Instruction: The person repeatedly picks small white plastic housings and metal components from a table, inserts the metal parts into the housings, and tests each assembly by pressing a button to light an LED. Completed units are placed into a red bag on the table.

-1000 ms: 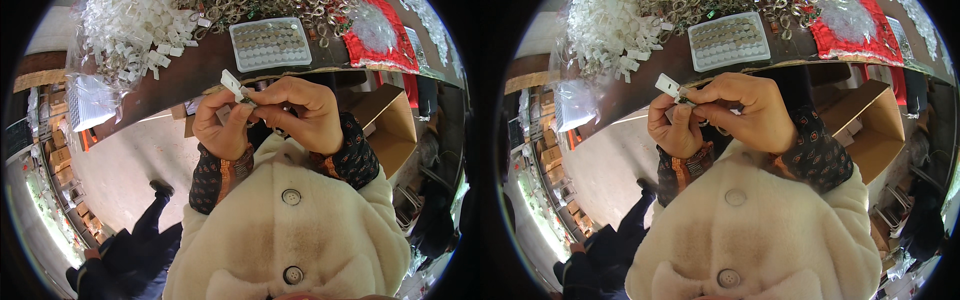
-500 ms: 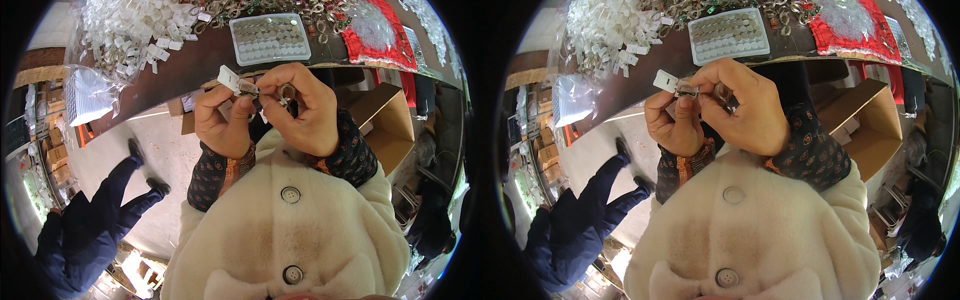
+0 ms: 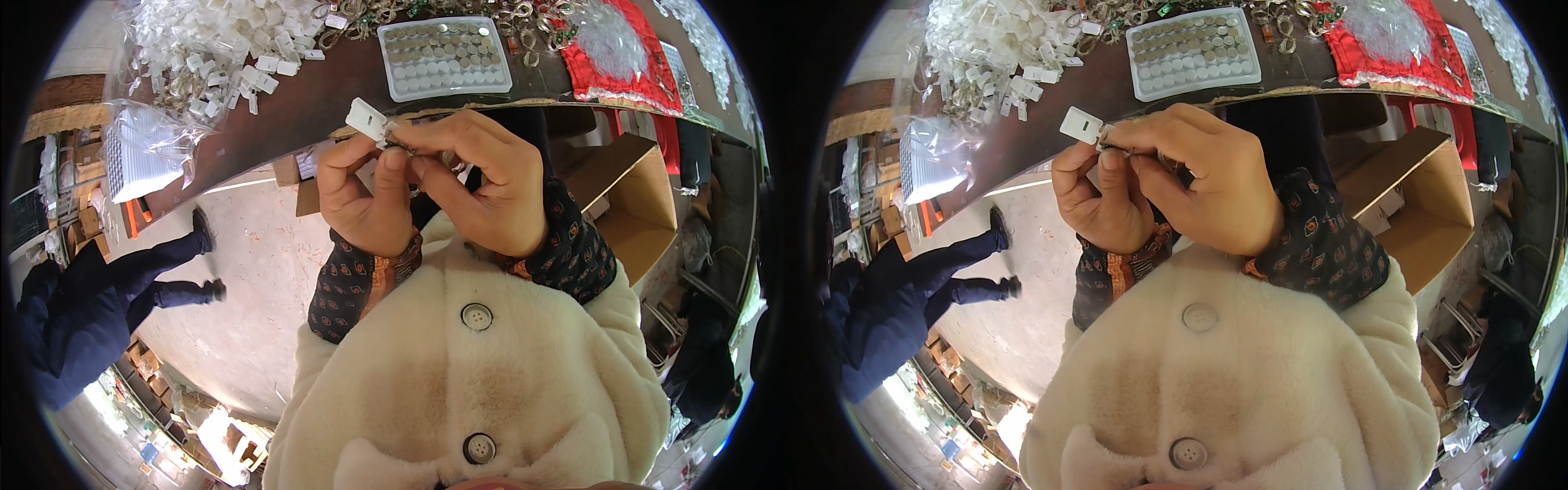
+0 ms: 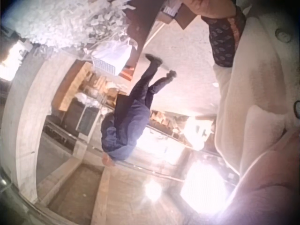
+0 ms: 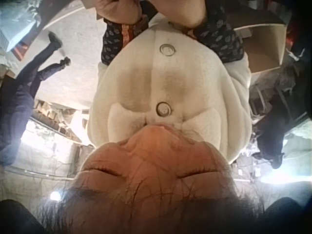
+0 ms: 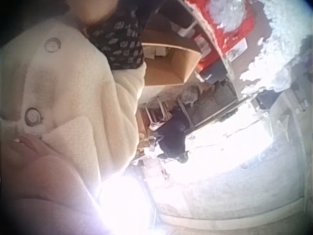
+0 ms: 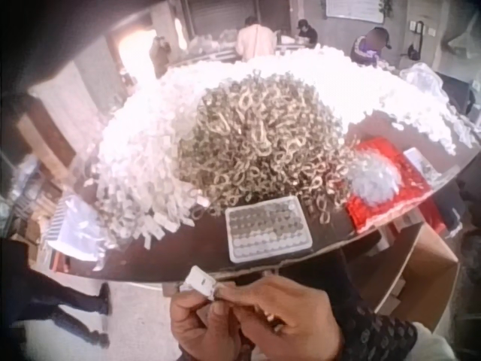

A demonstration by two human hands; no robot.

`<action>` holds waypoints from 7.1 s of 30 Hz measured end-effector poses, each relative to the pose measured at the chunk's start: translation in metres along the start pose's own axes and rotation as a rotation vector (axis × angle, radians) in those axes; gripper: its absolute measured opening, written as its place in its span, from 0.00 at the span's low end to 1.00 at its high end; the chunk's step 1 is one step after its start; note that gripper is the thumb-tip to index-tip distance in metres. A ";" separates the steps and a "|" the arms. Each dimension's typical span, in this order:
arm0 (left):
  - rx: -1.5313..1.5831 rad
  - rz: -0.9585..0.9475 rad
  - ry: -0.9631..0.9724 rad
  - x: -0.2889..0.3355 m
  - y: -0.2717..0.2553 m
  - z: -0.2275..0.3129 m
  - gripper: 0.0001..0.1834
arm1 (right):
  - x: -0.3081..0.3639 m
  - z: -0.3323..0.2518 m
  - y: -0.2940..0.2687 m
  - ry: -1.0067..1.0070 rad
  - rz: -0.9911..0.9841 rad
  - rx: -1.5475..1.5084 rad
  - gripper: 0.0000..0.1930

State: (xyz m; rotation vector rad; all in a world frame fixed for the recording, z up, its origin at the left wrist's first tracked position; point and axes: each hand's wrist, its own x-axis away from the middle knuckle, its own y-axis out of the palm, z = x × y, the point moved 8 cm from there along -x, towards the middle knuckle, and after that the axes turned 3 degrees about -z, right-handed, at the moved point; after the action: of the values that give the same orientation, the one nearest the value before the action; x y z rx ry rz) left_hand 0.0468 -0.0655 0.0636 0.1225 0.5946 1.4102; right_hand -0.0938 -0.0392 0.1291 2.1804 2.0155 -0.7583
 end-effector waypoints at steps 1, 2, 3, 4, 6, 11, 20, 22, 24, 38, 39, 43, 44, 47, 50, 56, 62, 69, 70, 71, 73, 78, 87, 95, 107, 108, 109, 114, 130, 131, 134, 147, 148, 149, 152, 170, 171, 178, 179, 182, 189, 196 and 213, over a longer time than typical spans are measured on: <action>0.020 0.002 0.000 0.000 0.001 0.000 0.13 | 0.000 0.000 -0.001 0.023 0.005 0.021 0.17; 0.032 -0.005 0.007 0.001 0.003 0.000 0.13 | 0.000 -0.001 -0.001 0.043 0.020 0.032 0.17; 0.044 -0.013 0.015 0.000 0.005 0.001 0.13 | 0.001 -0.002 -0.002 0.063 0.035 0.044 0.16; 0.043 -0.017 0.021 0.000 0.006 0.002 0.13 | 0.001 -0.004 -0.002 0.080 0.020 0.044 0.16; 0.042 -0.027 0.034 -0.002 0.009 0.005 0.13 | 0.002 -0.003 0.000 0.113 -0.010 0.045 0.14; 0.244 0.017 -0.110 0.000 0.009 -0.004 0.10 | 0.008 0.020 0.005 0.232 0.039 -0.296 0.13; 0.356 0.045 -0.324 0.005 -0.004 -0.030 0.08 | 0.008 0.027 0.009 0.190 0.041 -0.234 0.17; 0.326 0.025 -0.331 0.005 -0.002 -0.032 0.08 | 0.011 0.032 0.006 0.249 0.006 -0.243 0.19; 0.258 0.038 -0.342 0.005 -0.002 -0.035 0.08 | 0.016 0.045 0.006 0.344 -0.024 -0.366 0.20; 0.416 -0.014 -0.545 -0.006 0.004 -0.068 0.08 | -0.034 0.070 -0.057 -0.085 0.131 0.555 0.11; 0.423 -0.022 -0.557 -0.006 0.004 -0.070 0.08 | -0.037 0.071 -0.055 -0.099 0.106 0.599 0.12; 0.487 -0.030 -0.585 -0.006 0.004 -0.075 0.08 | -0.039 0.075 -0.050 -0.052 0.035 0.648 0.10; 0.488 -0.027 -0.592 -0.006 0.004 -0.076 0.08 | -0.039 0.074 -0.050 -0.049 0.015 0.659 0.10; 0.524 -0.045 -0.595 -0.006 0.006 -0.078 0.08 | -0.041 0.076 -0.049 0.009 -0.039 0.703 0.10; 0.532 -0.048 -0.596 -0.007 0.008 -0.078 0.09 | -0.044 0.076 -0.046 0.037 -0.076 0.746 0.09; 0.523 -0.050 -0.607 -0.004 0.013 -0.074 0.10 | -0.029 0.043 -0.026 -0.059 -0.111 0.383 0.09; 0.440 -0.028 -0.640 0.000 0.013 -0.072 0.10 | -0.016 0.028 -0.014 -0.067 -0.139 0.385 0.09; 0.471 -0.049 -0.773 0.005 0.015 -0.079 0.10 | -0.017 0.030 -0.015 -0.121 -0.098 0.370 0.14; 0.455 -0.046 -0.778 0.006 0.015 -0.080 0.10 | -0.017 0.031 -0.014 -0.131 -0.109 0.369 0.14; 0.441 -0.044 -0.783 0.006 0.015 -0.081 0.10 | -0.017 0.033 -0.014 -0.135 -0.126 0.374 0.14; 0.450 -0.057 -0.784 0.007 0.016 -0.083 0.10 | -0.018 0.036 -0.016 -0.130 -0.140 0.370 0.14; 0.486 -0.055 -0.781 0.006 0.015 -0.086 0.10 | -0.019 0.039 -0.018 -0.156 -0.183 0.339 0.13; 0.520 -0.099 -0.825 0.008 0.019 -0.088 0.11 | -0.020 0.047 -0.019 -0.079 -0.233 0.259 0.12; 0.478 -0.083 -0.781 0.008 0.020 -0.083 0.11 | -0.019 0.041 -0.019 -0.068 -0.198 0.282 0.15; 0.606 -0.009 -0.710 0.004 0.008 -0.086 0.10 | -0.027 0.047 -0.041 -0.223 0.080 0.695 0.14; 0.607 -0.014 -0.700 0.003 0.008 -0.086 0.10 | -0.032 0.053 -0.047 -0.209 0.140 0.787 0.13; 0.604 -0.021 -0.706 0.003 0.008 -0.086 0.10 | -0.036 0.060 -0.049 -0.169 0.134 0.827 0.13; 0.562 -0.049 -0.689 0.000 0.006 -0.084 0.10 | -0.046 0.064 -0.040 -0.216 0.065 0.938 0.11; 0.516 0.053 -0.792 0.015 0.002 -0.080 0.10 | -0.017 0.020 -0.013 -0.251 -0.118 0.450 0.10; 0.548 0.070 -0.789 0.015 0.002 -0.080 0.10 | -0.015 0.019 -0.011 -0.245 -0.125 0.467 0.11; 0.642 0.031 -0.777 0.015 0.005 -0.078 0.09 | -0.006 0.013 -0.008 -0.241 -0.126 0.459 0.14; 0.642 -0.049 -0.922 0.020 0.017 -0.072 0.09 | -0.009 0.042 -0.020 0.074 -0.002 -0.057 0.06; 0.650 -0.049 -0.939 0.019 0.019 -0.072 0.10 | -0.010 0.040 -0.018 0.015 -0.047 -0.110 0.08; 0.733 -0.048 -0.942 0.019 0.021 -0.068 0.11 | -0.010 0.037 -0.016 -0.037 -0.078 -0.156 0.09; 0.851 -0.155 -0.940 0.021 0.034 -0.061 0.16 | -0.009 0.032 -0.014 -0.152 -0.167 -0.155 0.15; 0.799 -0.058 -0.961 0.045 0.033 -0.086 0.18 | 0.011 0.030 -0.023 -0.353 0.009 0.082 0.17; 0.740 -0.026 -0.980 0.046 0.031 -0.092 0.16 | 0.014 0.033 -0.026 -0.345 -0.034 0.135 0.19; 0.563 -0.141 -0.916 0.037 0.047 -0.104 0.17 | 0.040 0.090 -0.175 0.108 0.488 0.764 0.09; 0.577 -0.178 -0.956 0.038 0.052 -0.104 0.17 | 0.039 0.099 -0.193 0.153 0.490 0.841 0.09; 0.492 -0.094 -0.953 0.037 0.050 -0.108 0.17 | 0.038 0.120 -0.219 0.218 0.419 0.906 0.08; 0.506 -0.120 -0.962 0.034 0.053 -0.106 0.16 | 0.034 0.123 -0.222 0.216 0.409 0.920 0.06; 0.529 -0.143 -0.934 0.034 0.051 -0.104 0.13 | 0.014 0.110 -0.218 0.152 0.379 0.816 0.11; 0.592 -0.169 -0.906 0.028 0.048 -0.096 0.09 | 0.009 0.103 -0.214 0.143 0.334 0.849 0.11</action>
State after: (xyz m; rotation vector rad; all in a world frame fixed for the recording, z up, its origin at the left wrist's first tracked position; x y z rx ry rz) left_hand -0.0387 -0.0553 -0.0071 1.0926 0.2250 0.8407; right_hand -0.3285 -0.0415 0.0932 2.9502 1.4281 -1.6567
